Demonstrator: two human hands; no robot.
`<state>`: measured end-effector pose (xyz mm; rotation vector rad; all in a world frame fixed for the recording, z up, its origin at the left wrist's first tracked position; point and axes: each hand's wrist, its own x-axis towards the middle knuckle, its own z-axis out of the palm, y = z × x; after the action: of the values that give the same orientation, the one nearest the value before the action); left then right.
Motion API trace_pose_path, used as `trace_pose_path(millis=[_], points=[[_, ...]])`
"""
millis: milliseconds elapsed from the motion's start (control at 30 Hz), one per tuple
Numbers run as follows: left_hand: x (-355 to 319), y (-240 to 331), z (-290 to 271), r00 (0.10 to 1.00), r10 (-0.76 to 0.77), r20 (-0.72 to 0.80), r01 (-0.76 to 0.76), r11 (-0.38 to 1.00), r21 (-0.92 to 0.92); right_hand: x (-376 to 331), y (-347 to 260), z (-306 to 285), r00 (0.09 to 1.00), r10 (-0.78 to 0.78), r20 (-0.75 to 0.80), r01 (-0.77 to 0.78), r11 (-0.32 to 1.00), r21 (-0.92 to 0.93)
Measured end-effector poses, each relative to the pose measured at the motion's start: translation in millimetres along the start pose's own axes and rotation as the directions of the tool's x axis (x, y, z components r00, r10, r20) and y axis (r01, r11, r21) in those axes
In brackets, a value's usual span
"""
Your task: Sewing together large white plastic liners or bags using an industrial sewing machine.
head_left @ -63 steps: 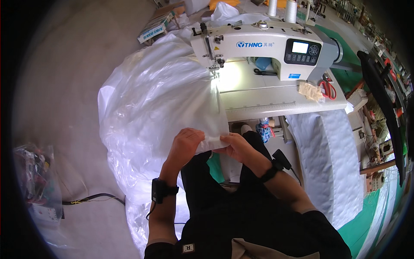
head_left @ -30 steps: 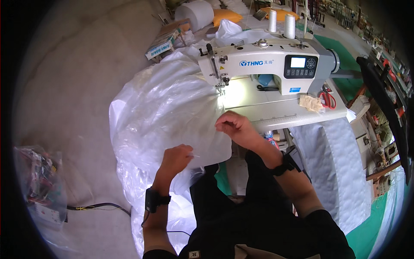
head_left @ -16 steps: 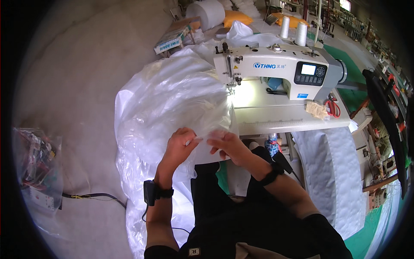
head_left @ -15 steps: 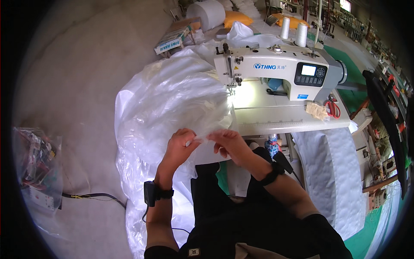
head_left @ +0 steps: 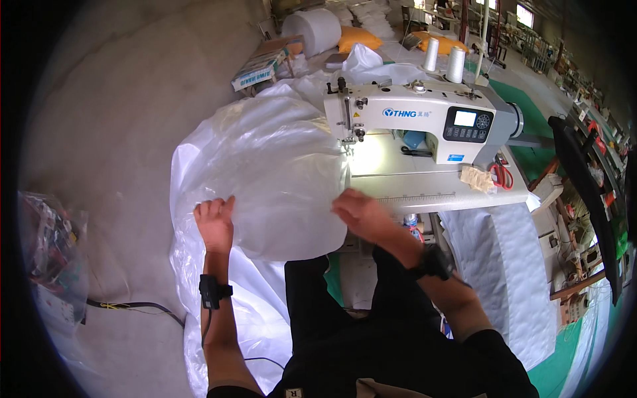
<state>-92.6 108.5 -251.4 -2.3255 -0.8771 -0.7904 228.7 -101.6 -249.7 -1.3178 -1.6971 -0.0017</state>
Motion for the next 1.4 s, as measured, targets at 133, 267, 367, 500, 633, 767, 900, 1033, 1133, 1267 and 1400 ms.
trace_pose_path(millis=[133,267,367,500,633,767,900,1033,1133,1267,1400], points=[[-69,11,12,0.934,0.028,0.355,-0.064,0.994,0.090,-42,5,36,0.986,-0.085,0.143,0.110,0.978,-0.176],[-106,26,-14,0.870,-0.116,0.478,0.194,0.974,-0.115,-76,-12,38,0.997,0.039,-0.066,-0.062,0.912,-0.405],[-98,54,-44,0.901,-0.143,0.410,0.225,0.961,-0.160,-87,-17,46,0.858,0.389,-0.335,-0.449,0.885,-0.123],[-68,137,-57,0.964,0.114,0.238,0.080,0.733,-0.676,-91,0,66,0.538,0.782,0.315,-0.649,0.147,0.746],[-34,202,-34,0.957,0.213,0.196,-0.034,0.756,-0.654,-97,15,71,0.616,0.676,0.403,-0.565,0.023,0.824],[-9,215,-11,0.973,0.137,0.184,0.050,0.659,-0.751,-99,15,63,0.654,0.586,0.479,-0.502,-0.137,0.854],[5,219,-15,0.990,0.134,0.044,-0.033,0.527,-0.849,-97,12,57,0.695,0.547,0.467,-0.402,-0.243,0.883],[10,230,-35,0.993,0.111,0.042,-0.022,0.515,-0.857,-104,14,52,0.710,0.536,0.457,-0.371,-0.267,0.889],[8,237,-49,0.982,0.174,0.067,-0.053,0.605,-0.794,-108,13,47,0.702,0.542,0.461,-0.365,-0.281,0.887],[9,245,-51,0.997,0.016,0.070,0.047,0.590,-0.806,-104,11,40,0.688,0.511,0.516,-0.373,-0.362,0.855],[21,244,-37,0.791,-0.523,0.317,0.557,0.399,-0.729,-97,11,35,0.659,0.476,0.582,-0.422,-0.405,0.811]])
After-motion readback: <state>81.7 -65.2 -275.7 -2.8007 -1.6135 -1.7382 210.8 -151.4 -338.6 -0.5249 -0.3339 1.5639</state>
